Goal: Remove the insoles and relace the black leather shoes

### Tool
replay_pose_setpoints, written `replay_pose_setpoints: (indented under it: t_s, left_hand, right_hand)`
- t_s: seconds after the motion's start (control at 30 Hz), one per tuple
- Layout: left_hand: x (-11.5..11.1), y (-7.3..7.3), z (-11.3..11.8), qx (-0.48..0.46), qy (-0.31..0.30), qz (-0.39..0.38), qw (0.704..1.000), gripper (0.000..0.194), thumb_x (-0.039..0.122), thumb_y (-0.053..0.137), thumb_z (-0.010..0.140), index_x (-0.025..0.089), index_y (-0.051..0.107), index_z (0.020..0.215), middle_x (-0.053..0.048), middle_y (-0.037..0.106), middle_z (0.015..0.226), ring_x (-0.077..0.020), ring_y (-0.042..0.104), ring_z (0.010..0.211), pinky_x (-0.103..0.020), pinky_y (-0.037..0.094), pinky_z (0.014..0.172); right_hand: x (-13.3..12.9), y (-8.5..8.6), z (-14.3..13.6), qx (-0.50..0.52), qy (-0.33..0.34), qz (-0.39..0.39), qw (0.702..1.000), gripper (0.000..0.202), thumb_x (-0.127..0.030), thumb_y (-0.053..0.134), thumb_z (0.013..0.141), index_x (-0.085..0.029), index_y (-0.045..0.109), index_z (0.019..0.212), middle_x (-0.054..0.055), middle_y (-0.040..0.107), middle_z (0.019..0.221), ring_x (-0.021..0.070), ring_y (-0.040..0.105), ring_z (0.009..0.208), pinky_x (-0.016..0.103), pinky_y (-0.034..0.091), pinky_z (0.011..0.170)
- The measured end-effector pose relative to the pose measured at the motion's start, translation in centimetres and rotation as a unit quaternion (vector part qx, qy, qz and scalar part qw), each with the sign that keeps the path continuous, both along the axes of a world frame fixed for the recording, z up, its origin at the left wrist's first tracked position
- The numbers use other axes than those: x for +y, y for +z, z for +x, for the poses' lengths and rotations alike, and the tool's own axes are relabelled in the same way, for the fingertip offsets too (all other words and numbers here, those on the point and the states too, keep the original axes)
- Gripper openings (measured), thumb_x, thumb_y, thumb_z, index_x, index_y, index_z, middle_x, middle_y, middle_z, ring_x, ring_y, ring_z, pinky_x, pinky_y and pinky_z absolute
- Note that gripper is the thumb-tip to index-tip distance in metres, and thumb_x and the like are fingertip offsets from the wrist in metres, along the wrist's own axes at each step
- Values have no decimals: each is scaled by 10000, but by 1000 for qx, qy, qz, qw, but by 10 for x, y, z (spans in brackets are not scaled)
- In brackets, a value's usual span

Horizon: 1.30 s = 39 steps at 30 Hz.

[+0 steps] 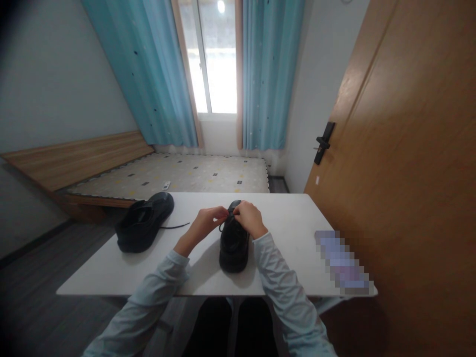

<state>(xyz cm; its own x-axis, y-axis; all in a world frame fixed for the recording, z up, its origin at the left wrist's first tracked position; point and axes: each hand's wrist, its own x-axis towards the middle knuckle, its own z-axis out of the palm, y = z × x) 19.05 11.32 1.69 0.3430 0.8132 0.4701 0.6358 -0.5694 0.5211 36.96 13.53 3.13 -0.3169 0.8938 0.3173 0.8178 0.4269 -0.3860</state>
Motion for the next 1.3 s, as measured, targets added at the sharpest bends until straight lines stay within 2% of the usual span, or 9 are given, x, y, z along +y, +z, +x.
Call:
replay_pose_setpoints:
  t_s: [0.17, 0.27, 0.37, 0.53, 0.63, 0.77, 0.9, 1.03, 1.3]
  left_hand:
    - [2, -3, -1, 7, 5, 10, 1000, 103, 145, 585, 792, 205, 643, 853, -4, 714, 790, -144, 674, 720, -232, 508, 668]
    - [3, -4, -2, -1, 3, 7, 1000, 97, 149, 583, 799, 199, 641, 857, -4, 709, 796, -141, 667, 724, -239, 511, 680]
    - [4, -6, -3, -15, -5, 15, 1000, 106, 154, 580, 798, 197, 638, 877, -5, 701, 821, -134, 652, 744, -256, 515, 721]
    - [9, -11, -5, -36, 38, 27, 998, 140, 297, 566, 836, 185, 634, 883, -55, 664, 905, -166, 620, 833, -314, 517, 770]
    - [13, -17, -5, -93, 68, -51, 992, 214, 363, 503, 874, 172, 601, 868, -59, 661, 865, -148, 633, 728, -288, 528, 672]
    - [14, -22, -6, -171, 28, -158, 972, 238, 338, 631, 782, 168, 557, 932, -20, 651, 745, -129, 632, 597, -247, 521, 562]
    - [14, -18, -9, -192, 36, -132, 972, 223, 300, 647, 746, 158, 585, 906, -2, 611, 726, -118, 625, 600, -228, 518, 549]
    - [14, -14, -10, -234, 40, -112, 965, 191, 315, 613, 770, 152, 608, 870, 8, 574, 709, -135, 657, 658, -255, 555, 611]
    - [13, -14, -7, -259, 7, -102, 961, 224, 336, 643, 764, 153, 610, 889, -16, 622, 786, -142, 659, 700, -292, 567, 677]
  right_hand:
    - [0, 5, -9, -59, -17, -21, 998, 189, -119, 643, 698, -255, 750, 777, 58, 690, 899, 208, 631, 793, 273, 440, 652]
    - [0, 8, -11, -82, -6, -27, 996, 191, -103, 621, 704, -226, 746, 780, 85, 670, 917, 226, 627, 803, 285, 430, 638]
    - [1, 10, -9, -80, 16, -17, 996, 125, -137, 645, 713, -212, 735, 754, 82, 632, 933, 197, 610, 793, 267, 427, 643]
    - [0, 8, 6, 11, 71, -16, 997, 48, -155, 669, 705, -177, 706, 683, 43, 585, 876, 139, 577, 773, 237, 437, 695]
    - [-3, 8, 16, 67, 82, -11, 994, 74, -98, 650, 684, -158, 678, 651, 27, 582, 845, 107, 547, 690, 230, 435, 667]
    - [-11, 13, 23, 118, 84, -3, 989, 83, -83, 628, 687, -145, 650, 638, 16, 587, 801, 79, 520, 598, 222, 432, 616]
    - [-17, 17, 28, 173, 90, -1, 981, 58, -113, 604, 712, -142, 646, 684, 19, 612, 770, 99, 566, 613, 228, 463, 588]
    - [-18, 16, 37, 215, 85, -27, 972, 75, -183, 603, 726, -140, 662, 743, 32, 635, 737, 130, 596, 635, 212, 475, 485]
    - [-13, 7, 48, 261, 95, -71, 958, 173, -302, 619, 722, -134, 656, 747, 52, 644, 761, 133, 580, 617, 208, 490, 395]
